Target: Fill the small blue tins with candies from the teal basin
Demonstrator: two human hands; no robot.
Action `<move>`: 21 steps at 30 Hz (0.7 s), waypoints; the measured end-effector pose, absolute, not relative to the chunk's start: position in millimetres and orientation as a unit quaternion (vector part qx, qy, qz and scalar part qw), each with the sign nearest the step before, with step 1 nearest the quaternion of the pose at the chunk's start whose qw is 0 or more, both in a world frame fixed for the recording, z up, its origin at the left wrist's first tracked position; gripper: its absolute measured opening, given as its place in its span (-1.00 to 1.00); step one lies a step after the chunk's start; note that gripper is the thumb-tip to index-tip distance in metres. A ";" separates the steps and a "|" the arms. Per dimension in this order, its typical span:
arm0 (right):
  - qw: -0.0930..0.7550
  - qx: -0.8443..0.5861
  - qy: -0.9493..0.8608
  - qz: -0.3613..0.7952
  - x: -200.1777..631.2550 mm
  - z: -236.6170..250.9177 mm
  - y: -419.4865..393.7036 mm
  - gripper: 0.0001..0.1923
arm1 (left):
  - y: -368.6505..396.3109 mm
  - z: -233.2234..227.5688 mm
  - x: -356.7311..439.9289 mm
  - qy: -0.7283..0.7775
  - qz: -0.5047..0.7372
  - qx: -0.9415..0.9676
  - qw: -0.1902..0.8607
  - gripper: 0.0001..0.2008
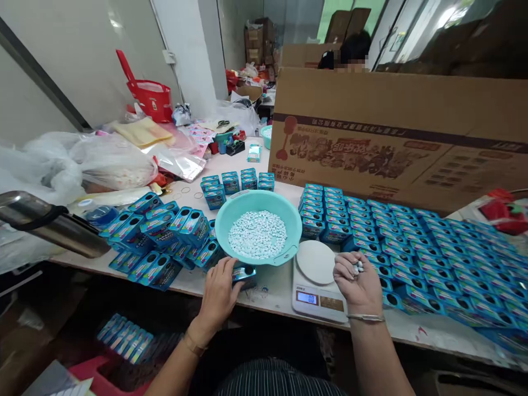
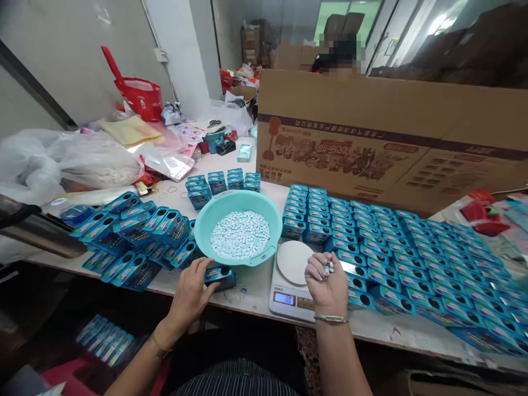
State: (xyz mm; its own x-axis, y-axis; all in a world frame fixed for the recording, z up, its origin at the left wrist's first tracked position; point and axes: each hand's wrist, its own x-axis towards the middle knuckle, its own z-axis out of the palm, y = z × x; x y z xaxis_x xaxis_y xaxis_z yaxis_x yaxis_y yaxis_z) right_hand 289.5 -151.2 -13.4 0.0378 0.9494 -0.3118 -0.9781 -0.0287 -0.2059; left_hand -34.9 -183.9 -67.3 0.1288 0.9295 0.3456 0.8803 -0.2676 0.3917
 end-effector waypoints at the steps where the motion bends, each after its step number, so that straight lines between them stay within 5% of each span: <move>1: 0.697 -0.183 0.034 0.693 291.7 -15.9 -153.1 -0.79 | -183.6 -67.6 -36.4 0.592 0.269 0.758 0.054 -0.53; 7: 0.720 -0.178 0.034 0.670 318.9 -28.9 -164.5 -0.77 | -195.0 -43.0 -20.3 0.498 0.300 0.803 0.131 -0.48; 13: 0.737 -0.155 0.056 0.656 332.5 -26.8 -163.8 -0.76 | -155.0 -10.5 78.0 0.387 0.349 0.838 0.164 -0.37; 21: 0.763 -0.180 0.070 0.617 343.9 -19.0 -165.4 -0.79 | -89.2 -23.5 161.9 0.424 0.239 0.862 0.138 -0.21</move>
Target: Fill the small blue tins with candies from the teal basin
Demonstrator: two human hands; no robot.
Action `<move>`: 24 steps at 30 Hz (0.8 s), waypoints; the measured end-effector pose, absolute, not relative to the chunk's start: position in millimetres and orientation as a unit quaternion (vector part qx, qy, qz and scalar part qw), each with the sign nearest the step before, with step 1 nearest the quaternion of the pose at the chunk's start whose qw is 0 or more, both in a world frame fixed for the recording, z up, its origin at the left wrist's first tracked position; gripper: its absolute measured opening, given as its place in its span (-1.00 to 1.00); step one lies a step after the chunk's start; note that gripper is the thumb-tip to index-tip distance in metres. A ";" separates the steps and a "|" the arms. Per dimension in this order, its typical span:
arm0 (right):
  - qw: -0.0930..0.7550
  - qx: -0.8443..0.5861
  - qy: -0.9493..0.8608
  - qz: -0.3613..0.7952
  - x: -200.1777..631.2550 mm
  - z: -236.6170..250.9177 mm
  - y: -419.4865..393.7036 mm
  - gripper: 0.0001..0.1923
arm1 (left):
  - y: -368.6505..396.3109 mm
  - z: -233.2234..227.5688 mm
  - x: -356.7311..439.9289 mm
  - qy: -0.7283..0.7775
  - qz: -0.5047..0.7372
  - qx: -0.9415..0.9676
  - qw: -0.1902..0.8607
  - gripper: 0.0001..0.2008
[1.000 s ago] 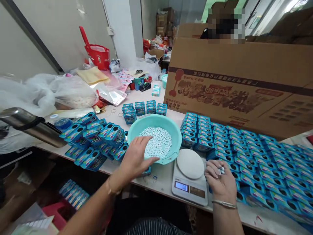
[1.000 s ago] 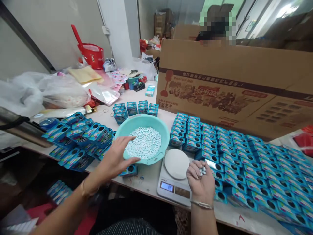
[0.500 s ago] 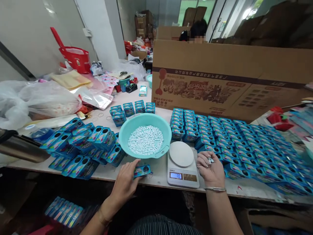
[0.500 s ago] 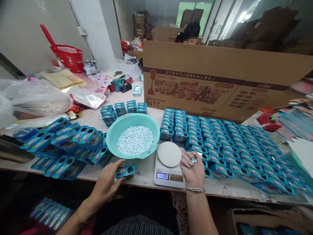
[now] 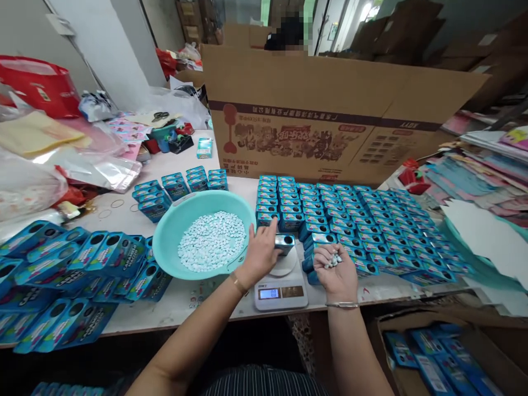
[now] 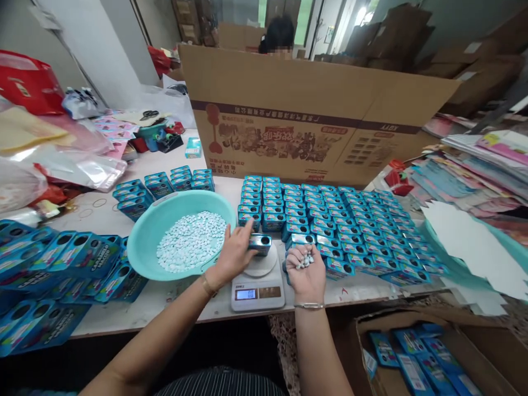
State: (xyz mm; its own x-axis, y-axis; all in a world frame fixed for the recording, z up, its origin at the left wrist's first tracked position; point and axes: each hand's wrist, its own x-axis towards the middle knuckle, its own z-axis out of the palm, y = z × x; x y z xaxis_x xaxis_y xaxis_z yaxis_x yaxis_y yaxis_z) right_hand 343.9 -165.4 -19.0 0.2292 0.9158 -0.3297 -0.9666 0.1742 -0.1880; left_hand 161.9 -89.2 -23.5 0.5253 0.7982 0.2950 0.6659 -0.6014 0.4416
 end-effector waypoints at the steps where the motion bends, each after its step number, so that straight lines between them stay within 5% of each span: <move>1: 0.766 -0.188 0.073 0.611 345.5 -18.9 -165.5 -0.79 | -92.1 -18.1 154.2 0.429 0.274 0.851 0.130 -0.16; 9: 0.786 -0.240 0.063 0.566 345.6 -13.4 -152.1 -0.77 | -148.6 17.2 52.8 0.489 0.587 0.631 0.135 -0.14; 19: 0.779 -0.263 0.029 0.568 336.5 -0.1 -128.3 -0.60 | -156.8 -13.7 52.3 0.507 0.566 0.599 0.251 -0.37; 24: 0.772 -0.290 -0.012 0.565 328.6 1.7 -116.2 -0.67 | -139.7 -10.2 82.1 0.431 0.504 0.699 0.267 -0.42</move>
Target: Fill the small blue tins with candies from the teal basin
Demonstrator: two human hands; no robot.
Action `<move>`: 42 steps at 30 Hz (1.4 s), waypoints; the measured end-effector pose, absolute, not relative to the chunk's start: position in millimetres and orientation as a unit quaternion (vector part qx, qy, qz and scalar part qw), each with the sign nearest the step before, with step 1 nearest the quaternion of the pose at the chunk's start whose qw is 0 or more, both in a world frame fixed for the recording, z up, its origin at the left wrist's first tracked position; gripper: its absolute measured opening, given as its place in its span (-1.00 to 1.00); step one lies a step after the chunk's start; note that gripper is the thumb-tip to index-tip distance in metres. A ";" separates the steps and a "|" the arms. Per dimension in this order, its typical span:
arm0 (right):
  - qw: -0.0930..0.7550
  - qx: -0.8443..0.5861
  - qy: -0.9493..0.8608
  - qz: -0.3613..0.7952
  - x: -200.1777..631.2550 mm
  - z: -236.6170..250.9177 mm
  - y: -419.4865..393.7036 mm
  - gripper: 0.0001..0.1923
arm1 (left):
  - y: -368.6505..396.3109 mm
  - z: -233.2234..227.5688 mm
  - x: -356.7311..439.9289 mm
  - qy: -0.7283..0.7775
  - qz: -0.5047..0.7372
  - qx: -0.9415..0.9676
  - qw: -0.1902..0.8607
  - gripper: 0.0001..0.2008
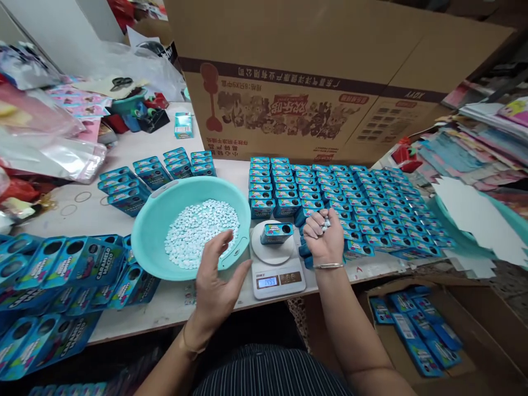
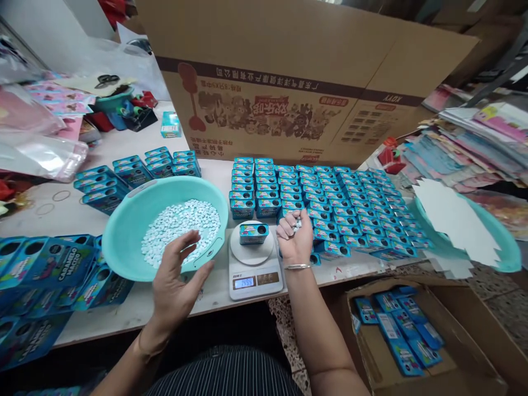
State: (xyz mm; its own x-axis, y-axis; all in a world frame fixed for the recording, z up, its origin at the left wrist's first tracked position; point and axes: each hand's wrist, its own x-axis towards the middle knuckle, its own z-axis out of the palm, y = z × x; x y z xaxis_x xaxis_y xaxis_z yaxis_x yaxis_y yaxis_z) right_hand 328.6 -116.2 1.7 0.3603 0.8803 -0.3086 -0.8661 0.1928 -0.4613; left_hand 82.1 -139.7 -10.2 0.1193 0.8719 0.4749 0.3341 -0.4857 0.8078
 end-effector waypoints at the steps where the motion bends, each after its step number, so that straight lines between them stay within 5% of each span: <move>1: 0.771 -0.293 -0.019 0.565 327.6 2.3 -114.0 -0.68 | -134.9 -9.7 89.0 0.416 0.491 0.717 0.267 -0.43; 14: 0.777 -0.332 -0.030 0.533 309.1 8.6 -91.0 -0.61 | -80.1 -29.5 164.4 0.369 0.305 0.848 0.227 -0.33; 20: 0.784 -0.366 -0.060 0.497 296.1 3.9 -83.4 -0.58 | -72.0 -32.9 180.9 0.393 0.240 0.856 0.233 -0.66; 33: 0.785 -0.343 -0.072 0.511 303.8 -0.8 -82.5 -0.58 | -74.1 -37.4 181.7 0.397 0.261 0.849 0.233 -0.65; 37: 0.787 -0.281 -0.047 0.547 327.5 6.5 -96.0 -0.63 | -78.3 -20.5 154.1 0.379 0.360 0.822 0.225 -0.42; 42: 0.815 -0.220 -0.016 0.536 354.1 17.3 -124.8 -0.66 | -86.3 8.2 102.9 0.419 0.455 0.766 0.175 -0.48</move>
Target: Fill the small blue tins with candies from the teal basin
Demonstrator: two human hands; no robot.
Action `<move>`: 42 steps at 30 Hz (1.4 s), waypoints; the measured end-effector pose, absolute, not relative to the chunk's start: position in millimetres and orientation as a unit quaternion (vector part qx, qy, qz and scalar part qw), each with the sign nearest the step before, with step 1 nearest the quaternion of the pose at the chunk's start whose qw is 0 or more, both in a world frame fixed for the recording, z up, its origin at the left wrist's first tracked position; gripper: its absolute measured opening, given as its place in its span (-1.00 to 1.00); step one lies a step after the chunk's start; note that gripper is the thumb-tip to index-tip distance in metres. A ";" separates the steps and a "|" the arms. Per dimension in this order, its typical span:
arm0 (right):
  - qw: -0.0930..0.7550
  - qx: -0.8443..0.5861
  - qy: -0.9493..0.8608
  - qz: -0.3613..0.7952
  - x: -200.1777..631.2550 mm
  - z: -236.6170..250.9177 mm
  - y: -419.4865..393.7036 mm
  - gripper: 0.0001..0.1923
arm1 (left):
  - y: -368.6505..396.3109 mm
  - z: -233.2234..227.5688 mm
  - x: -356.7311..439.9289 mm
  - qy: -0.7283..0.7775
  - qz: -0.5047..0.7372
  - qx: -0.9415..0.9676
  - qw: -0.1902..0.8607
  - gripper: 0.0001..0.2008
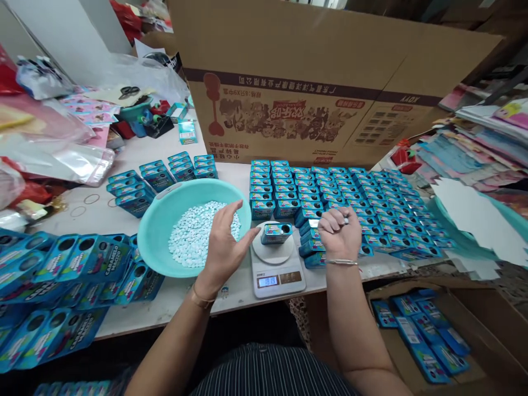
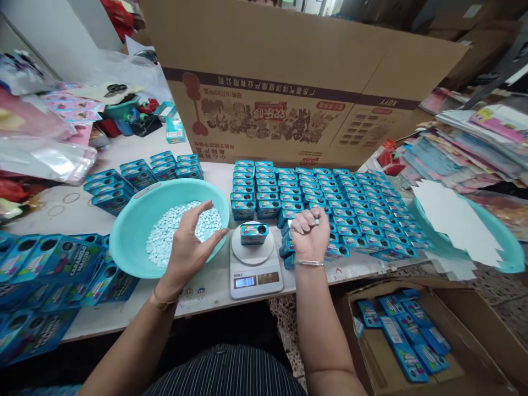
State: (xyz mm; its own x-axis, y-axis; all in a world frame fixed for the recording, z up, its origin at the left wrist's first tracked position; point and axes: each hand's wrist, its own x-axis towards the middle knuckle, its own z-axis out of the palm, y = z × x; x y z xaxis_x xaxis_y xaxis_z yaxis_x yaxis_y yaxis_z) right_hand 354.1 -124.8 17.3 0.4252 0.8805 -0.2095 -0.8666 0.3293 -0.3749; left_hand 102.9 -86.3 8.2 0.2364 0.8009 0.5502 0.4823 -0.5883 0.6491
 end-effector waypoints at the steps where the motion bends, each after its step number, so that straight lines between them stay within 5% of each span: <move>1: 0.819 -0.214 -0.012 0.532 356.7 18.3 -129.8 -0.66 | -87.9 10.8 96.4 0.427 0.455 0.762 0.172 -0.50; 17: 0.828 -0.181 -0.006 0.530 356.3 19.4 -156.4 -0.69 | -101.3 -4.7 101.5 0.390 0.416 0.810 0.134 -0.61; 31: 0.808 -0.180 0.009 0.561 349.6 3.2 -146.4 -0.68 | -86.7 -24.8 162.7 0.335 0.220 0.916 0.015 -0.71; 36: 0.803 -0.181 -0.010 0.567 352.7 -7.1 -144.5 -0.69 | -84.6 -39.7 163.5 0.330 0.258 0.908 0.004 -0.79; 42: 0.795 -0.188 0.071 0.572 335.1 -10.0 -137.4 -0.67 | -89.3 -32.7 163.2 0.333 0.399 0.847 0.113 -0.89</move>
State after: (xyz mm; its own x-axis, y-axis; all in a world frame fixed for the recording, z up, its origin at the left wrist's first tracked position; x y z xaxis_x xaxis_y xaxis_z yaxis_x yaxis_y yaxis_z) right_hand 335.1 -137.4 -10.0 0.3345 0.8834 -0.3282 -0.9368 0.2739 -0.2175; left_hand 163.2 -89.3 -32.7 0.4599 0.6544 0.6003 0.4737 -0.7526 0.4574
